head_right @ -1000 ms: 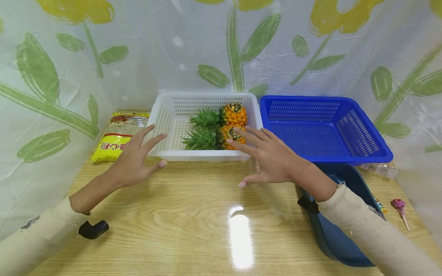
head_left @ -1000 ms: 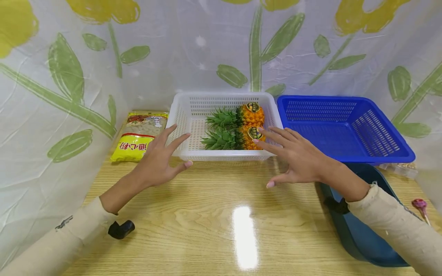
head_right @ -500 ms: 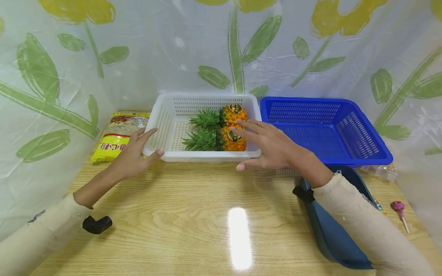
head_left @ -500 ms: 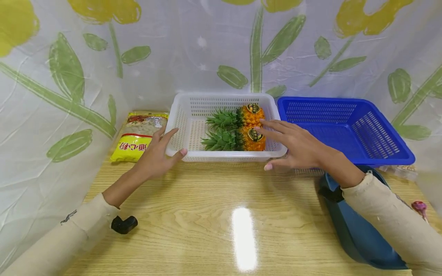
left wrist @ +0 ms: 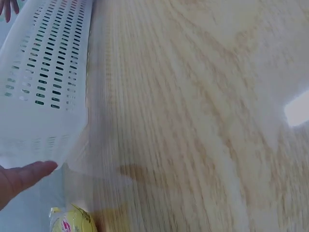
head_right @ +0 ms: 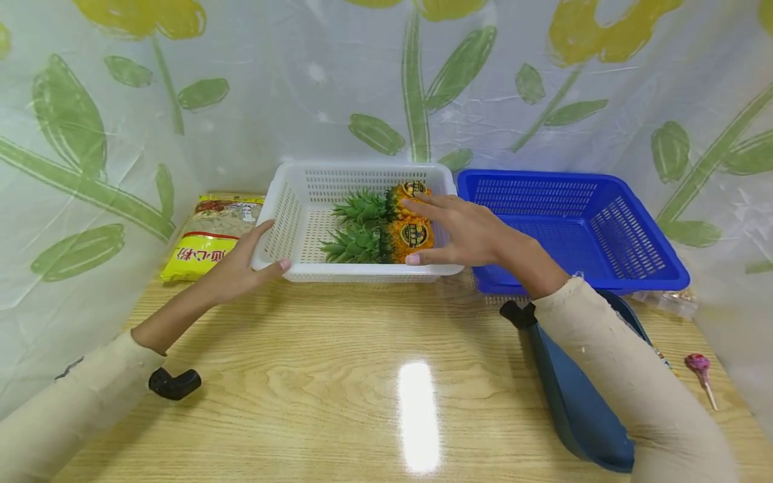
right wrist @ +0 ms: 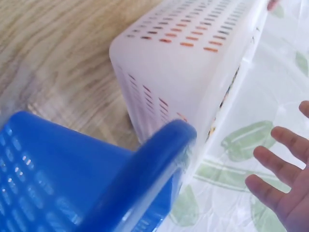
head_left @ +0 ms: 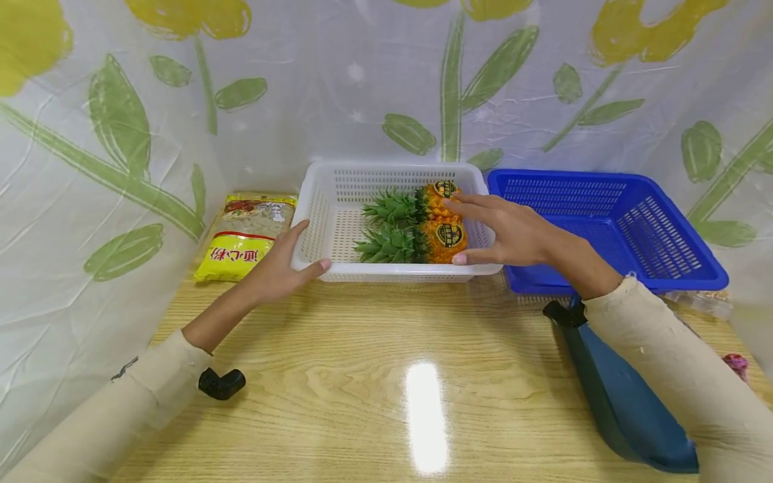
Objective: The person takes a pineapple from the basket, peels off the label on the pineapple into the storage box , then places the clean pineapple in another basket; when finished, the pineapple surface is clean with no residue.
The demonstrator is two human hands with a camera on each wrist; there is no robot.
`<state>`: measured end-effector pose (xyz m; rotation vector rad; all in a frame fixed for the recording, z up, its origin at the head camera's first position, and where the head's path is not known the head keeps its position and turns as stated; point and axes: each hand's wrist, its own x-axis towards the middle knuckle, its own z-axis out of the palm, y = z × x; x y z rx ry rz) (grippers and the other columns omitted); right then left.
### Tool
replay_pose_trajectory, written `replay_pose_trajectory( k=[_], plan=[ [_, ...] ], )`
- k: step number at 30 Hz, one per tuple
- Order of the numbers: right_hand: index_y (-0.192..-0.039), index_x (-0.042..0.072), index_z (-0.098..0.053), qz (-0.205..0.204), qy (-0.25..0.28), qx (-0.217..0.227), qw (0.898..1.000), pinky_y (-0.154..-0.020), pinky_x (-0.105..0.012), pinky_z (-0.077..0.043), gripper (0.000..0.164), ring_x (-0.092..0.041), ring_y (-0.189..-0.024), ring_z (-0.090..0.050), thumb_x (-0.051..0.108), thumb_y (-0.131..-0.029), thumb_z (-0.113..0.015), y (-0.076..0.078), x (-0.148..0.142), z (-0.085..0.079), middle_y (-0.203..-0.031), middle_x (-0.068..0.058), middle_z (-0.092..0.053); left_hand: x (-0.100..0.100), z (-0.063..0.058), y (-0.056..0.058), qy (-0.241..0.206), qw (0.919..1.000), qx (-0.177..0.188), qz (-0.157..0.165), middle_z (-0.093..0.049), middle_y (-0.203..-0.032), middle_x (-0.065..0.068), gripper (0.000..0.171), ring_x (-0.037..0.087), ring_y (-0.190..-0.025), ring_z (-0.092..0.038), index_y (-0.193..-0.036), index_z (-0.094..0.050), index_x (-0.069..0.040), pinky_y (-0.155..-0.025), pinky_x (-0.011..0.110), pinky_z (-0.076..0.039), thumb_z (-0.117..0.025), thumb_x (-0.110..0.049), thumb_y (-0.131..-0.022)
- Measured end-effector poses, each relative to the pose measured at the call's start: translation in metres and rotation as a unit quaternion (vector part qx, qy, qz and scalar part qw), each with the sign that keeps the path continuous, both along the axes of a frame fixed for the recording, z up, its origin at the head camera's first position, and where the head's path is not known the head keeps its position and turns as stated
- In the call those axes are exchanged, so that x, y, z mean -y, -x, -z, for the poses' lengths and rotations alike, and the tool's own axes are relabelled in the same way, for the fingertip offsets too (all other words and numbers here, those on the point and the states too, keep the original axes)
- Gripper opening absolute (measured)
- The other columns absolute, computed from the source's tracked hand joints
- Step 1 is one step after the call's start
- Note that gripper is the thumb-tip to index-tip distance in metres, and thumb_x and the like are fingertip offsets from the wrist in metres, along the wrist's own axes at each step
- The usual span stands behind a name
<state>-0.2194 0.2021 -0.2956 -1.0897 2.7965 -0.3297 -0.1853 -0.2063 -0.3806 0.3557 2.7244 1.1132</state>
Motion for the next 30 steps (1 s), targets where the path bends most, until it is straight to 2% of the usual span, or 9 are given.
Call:
replay_pose_trajectory(
  k=[5,10,18,24,30],
  plan=[
    [-0.161,0.027,-0.025,0.013,-0.003,0.021,1.000,-0.114,-0.070,-0.022,0.086,-0.042,-0.151,-0.024,0.060,-0.091,-0.063,0.011,0.001,-0.003,-0.166,-0.012,-0.024,-0.001,0.000,0.001,-0.040,0.9990,0.016,-0.005,-0.012,-0.166,0.022,0.102,0.046,-0.149,-0.022,-0.162,0.001,-0.012,-0.115,0.069,-0.023,-0.065,-0.049,-0.094],
    [-0.161,0.025,-0.025,0.010,0.001,0.041,0.999,-0.114,-0.069,-0.023,0.082,-0.041,-0.152,-0.021,0.058,-0.094,-0.060,0.022,0.001,-0.002,-0.166,-0.013,-0.023,0.000,0.001,0.002,-0.058,0.9977,0.033,-0.011,-0.013,-0.166,0.020,0.104,0.045,-0.150,-0.022,-0.163,0.003,-0.017,-0.114,0.069,-0.023,-0.067,-0.050,-0.093],
    [-0.161,0.023,-0.025,0.018,0.000,0.082,0.996,-0.117,-0.064,-0.022,0.083,-0.040,-0.152,-0.020,0.060,-0.095,-0.059,0.036,0.004,-0.002,-0.166,-0.014,-0.022,0.005,0.003,0.006,-0.103,0.9936,0.046,0.005,-0.030,-0.159,0.023,0.110,0.044,-0.140,-0.041,-0.163,0.003,-0.020,-0.113,0.066,-0.030,-0.075,-0.041,-0.088],
    [-0.159,0.017,-0.029,0.024,0.002,0.112,0.993,-0.117,-0.061,-0.026,0.084,-0.038,-0.151,-0.024,0.061,-0.094,-0.058,0.050,0.009,-0.004,-0.165,-0.013,-0.026,0.005,0.003,0.008,-0.153,0.9860,0.061,0.021,-0.037,-0.154,0.025,0.118,0.042,-0.138,-0.045,-0.162,0.004,-0.016,-0.114,0.060,-0.031,-0.083,-0.023,-0.083],
    [-0.156,0.016,-0.038,0.045,0.009,0.135,0.990,-0.112,-0.060,-0.035,0.079,-0.039,-0.144,-0.036,0.062,-0.094,-0.058,0.070,0.017,-0.010,-0.161,-0.014,-0.034,0.004,0.001,0.009,-0.173,0.9821,0.069,0.028,-0.039,-0.153,0.026,0.120,0.043,-0.136,-0.045,-0.162,0.006,-0.014,-0.113,0.058,-0.033,-0.084,-0.015,-0.081]
  ],
)
